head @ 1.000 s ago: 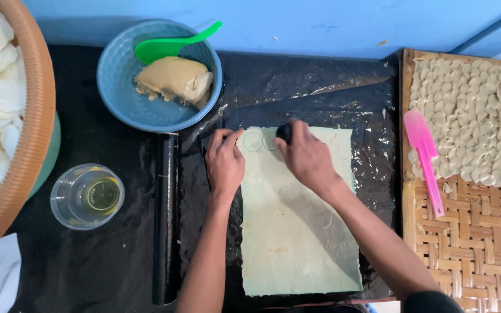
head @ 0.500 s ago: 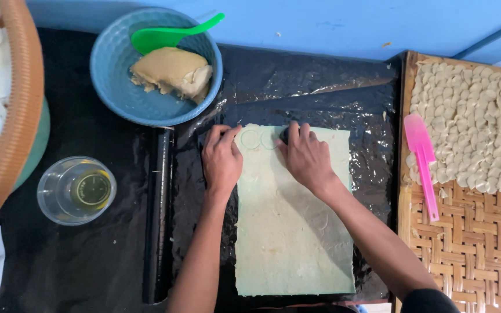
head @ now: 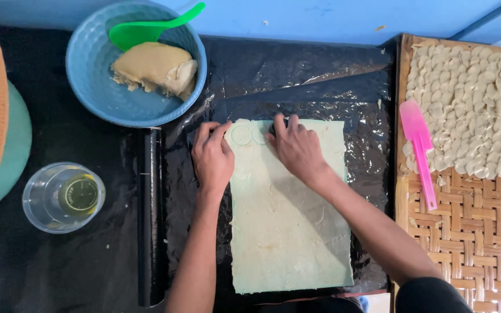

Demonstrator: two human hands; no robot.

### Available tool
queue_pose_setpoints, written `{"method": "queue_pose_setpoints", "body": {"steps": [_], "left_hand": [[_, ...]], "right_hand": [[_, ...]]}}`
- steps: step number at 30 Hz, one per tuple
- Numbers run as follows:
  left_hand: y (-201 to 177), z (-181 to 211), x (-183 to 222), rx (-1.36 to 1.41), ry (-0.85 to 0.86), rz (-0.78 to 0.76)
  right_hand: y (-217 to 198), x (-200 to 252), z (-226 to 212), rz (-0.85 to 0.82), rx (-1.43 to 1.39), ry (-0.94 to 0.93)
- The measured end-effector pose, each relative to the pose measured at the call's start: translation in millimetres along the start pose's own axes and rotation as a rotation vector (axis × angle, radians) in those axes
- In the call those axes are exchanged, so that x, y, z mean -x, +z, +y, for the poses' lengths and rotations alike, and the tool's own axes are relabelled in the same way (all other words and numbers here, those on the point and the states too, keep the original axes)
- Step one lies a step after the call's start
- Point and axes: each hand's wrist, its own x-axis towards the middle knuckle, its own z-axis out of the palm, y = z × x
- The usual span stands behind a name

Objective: Cutting out small circular shapes from a flattened sheet of dough using a round cutter.

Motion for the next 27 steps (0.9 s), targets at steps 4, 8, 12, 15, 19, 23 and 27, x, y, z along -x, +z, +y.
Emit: {"method": "queue_pose_setpoints", "body": {"steps": [4, 8, 12, 15, 19, 23, 27], "left_hand": [[-0.7, 0.1, 0.7, 0.016, 0.008, -0.01], [0.0, 2.0, 0.2, -0.005, 0.015, -0.004], [-1.7, 1.3, -0.1, 0.012, 0.004, -0.01], [0.2, -2.0, 0.8, 0.009, 0.007, 0.001], [0.9, -1.3, -0.4, 0.003, -0.003, -0.005], [-2.3, 2.1, -0.8, 0.002, -0.027, -0.028], [-3.0, 2.3, -1.7, 0.003, -0.031, -0.041]], "right_hand": [[-12.5, 2.2, 0.6, 0.011, -0.033, -0.04], [-5.1, 5.7, 6.5, 0.012, -0.123, 0.059], [-40.5, 12.1, 21.6, 0.022, -0.455, 0.2], [-59.0, 26.0, 25.7, 0.088, -0.374, 0.232], [-46.7, 32.0, 31.1, 0.066, -0.312, 0.172], [-41.2, 27.0, 29.6, -0.032, -0.215, 0.158], [-18.4, 21.5, 34.9, 0.005, -0.107, 0.082]]}}
